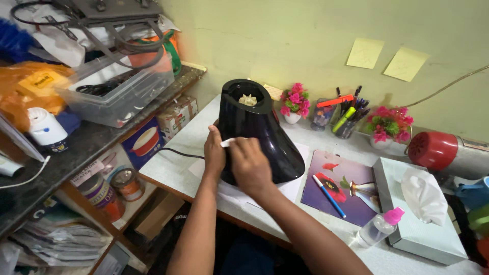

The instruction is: The person cleans the interior of a black air purifier using a cotton swab, then wipes the exterior with a tissue. The person rotates the device to access different sides and continues wiping until the surface appears clean.

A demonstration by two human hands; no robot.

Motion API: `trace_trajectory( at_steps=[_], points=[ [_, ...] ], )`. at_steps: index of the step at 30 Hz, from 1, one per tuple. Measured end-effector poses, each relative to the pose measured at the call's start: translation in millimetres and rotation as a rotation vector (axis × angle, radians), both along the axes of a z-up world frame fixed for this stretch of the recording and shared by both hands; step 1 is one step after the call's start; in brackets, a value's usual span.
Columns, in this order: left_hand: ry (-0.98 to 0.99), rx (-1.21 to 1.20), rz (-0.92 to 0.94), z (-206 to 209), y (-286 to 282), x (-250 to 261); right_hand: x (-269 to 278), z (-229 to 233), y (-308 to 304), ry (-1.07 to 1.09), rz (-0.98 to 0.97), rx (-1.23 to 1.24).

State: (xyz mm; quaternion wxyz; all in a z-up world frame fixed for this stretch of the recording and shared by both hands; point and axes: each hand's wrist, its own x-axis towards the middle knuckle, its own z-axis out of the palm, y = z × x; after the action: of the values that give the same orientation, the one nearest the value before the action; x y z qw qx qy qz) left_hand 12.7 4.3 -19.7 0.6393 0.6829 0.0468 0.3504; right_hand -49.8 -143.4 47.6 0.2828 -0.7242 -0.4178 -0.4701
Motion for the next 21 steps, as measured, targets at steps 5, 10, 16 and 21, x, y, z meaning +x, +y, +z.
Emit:
trace_trajectory(
  at_steps=[5, 10, 16, 21],
  points=[
    [0.094, 0.066, 0.053, 1.8, -0.1, -0.5, 2.2, 11.4, 11.2, 0.048, -0.046, -0.174],
    [0.006, 0.049, 0.082, 7.1, -5.1, -2.9, 20.6, 18.1, -40.6, 0.125, -0.004, -0.016],
    [0.027, 0.065, 0.091, 12.8, -7.3, -7.0, 29.9, 30.2, -53.4, 0.424, 0.053, 0.142],
    [0.028, 0.103, 0.137, 11.8, -5.3, -5.3, 16.8, 29.4, -32.7, 0.253, 0.047, 0.109]
  ],
)
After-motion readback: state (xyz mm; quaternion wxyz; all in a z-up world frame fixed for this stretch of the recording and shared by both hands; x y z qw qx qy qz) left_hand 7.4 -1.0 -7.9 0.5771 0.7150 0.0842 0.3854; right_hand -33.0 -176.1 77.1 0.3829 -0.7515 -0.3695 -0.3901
